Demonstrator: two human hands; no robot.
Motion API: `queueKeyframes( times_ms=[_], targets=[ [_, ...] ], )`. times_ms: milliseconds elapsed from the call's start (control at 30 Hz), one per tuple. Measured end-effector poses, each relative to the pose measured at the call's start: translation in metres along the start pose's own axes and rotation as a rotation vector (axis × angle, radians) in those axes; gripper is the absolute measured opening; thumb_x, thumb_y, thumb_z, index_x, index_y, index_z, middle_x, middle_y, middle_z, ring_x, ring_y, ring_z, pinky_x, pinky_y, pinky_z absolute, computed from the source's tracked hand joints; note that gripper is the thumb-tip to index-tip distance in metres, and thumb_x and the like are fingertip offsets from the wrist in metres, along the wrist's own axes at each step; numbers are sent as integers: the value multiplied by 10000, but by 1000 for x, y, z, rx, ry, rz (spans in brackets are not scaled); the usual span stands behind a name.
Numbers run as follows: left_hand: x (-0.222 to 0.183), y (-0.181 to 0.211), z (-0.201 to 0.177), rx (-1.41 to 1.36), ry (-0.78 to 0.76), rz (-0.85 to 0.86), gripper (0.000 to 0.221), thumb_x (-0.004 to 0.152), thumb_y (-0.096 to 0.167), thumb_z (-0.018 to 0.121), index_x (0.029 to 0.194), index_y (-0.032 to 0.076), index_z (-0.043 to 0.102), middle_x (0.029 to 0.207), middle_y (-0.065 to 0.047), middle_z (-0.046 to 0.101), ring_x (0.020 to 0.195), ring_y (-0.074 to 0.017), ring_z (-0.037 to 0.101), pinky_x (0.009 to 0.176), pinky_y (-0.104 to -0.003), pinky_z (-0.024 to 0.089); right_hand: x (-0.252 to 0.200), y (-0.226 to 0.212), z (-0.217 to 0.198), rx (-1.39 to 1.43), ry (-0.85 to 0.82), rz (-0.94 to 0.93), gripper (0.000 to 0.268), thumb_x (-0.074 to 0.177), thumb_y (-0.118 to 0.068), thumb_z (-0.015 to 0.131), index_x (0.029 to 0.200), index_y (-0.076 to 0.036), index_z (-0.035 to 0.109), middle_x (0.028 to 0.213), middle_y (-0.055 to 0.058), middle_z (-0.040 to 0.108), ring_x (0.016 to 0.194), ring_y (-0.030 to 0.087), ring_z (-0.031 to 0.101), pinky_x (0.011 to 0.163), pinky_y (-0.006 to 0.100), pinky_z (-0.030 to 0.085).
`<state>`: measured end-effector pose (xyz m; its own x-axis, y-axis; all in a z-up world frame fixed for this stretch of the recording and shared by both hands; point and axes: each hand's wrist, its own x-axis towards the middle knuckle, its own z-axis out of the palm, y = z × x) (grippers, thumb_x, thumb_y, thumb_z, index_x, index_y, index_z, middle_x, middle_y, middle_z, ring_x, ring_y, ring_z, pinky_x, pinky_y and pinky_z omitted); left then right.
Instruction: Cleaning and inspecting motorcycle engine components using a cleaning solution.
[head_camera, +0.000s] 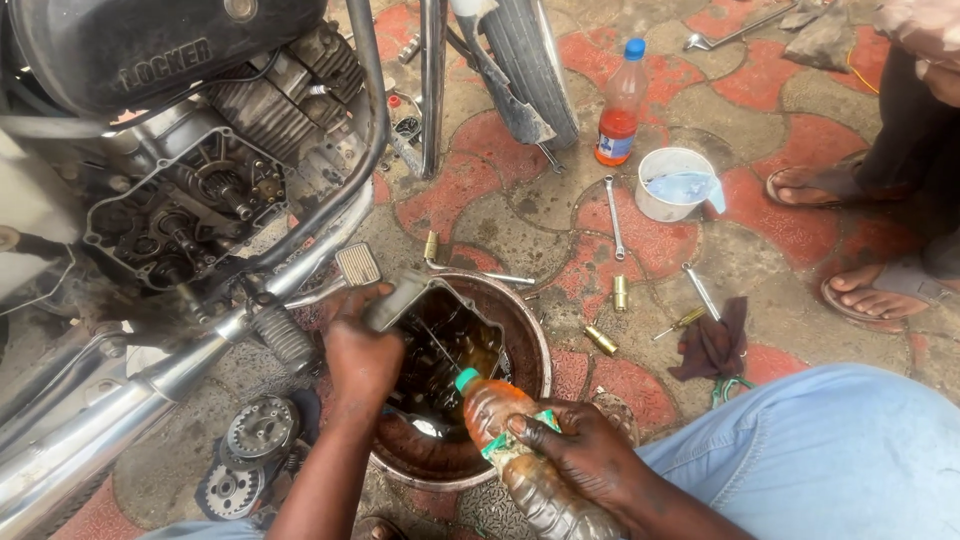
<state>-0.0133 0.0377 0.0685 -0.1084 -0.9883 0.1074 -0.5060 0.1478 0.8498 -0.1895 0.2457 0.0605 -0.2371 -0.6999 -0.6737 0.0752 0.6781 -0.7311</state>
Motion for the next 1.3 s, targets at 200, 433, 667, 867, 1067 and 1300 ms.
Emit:
queueKeyframes(
  times_ms=[200, 433, 667, 867, 1067, 1300],
  targets=[
    [1, 12, -7, 185, -206, -89, 583, 705, -135, 605, 1196, 145, 747, 1211, -160, 733, 1069, -268, 706, 959, -378, 547, 22, 59, 7, 133, -203, -414, 619, 936, -470, 754, 1159, 107, 764, 956, 146, 809, 816, 154, 750, 753, 353, 612],
    [5, 11, -12, 119, -361, -121, 633, 706, -162, 537, 1240, 142, 689, 1223, -101, 736, 957, -220, 751, 813, -332, 602, 29, 73, 8, -23, -175, 52, 563, 877, -419, 733, 1288, -34, 726, 731, 182, 694, 485, 215, 548, 556, 420, 516],
    [0, 16, -14, 58, -412, -44, 627, 677, -173, 534, 1200, 122, 713, 1199, -96, 757, 1029, -242, 733, 884, -343, 561, -3, 26, -4, 122, -8, -8, 581, 841, -429, 781, 1214, 12, 714, 607, 154, 693, 410, 196, 596, 431, 343, 521],
    [-10, 28, -12, 206, -303, 211, 649, 626, -190, 545, 1147, 138, 750, 1346, -55, 678, 1259, -281, 632, 1085, -382, 482, -1, 45, -9, -5, -9, -504, 465, 990, -389, 748, 1096, 64, 764, 638, 123, 657, 520, 159, 589, 485, 328, 479],
    [-16, 37, -15, 264, -337, 282, 682, 625, -189, 536, 1163, 181, 732, 1479, 15, 558, 1353, -304, 550, 1139, -387, 471, -5, 36, -7, 125, -35, -85, 546, 866, -407, 754, 1158, 54, 737, 508, 70, 586, 330, 127, 475, 345, 290, 415],
    [-18, 35, -16, 517, -219, 552, 615, 631, -80, 702, 1167, 221, 738, 1443, 41, 565, 1423, -269, 448, 1235, -583, 305, 4, 40, -12, 49, 5, -148, 492, 918, -364, 736, 1073, 101, 777, 625, 138, 679, 415, 144, 568, 409, 296, 487]
  ],
)
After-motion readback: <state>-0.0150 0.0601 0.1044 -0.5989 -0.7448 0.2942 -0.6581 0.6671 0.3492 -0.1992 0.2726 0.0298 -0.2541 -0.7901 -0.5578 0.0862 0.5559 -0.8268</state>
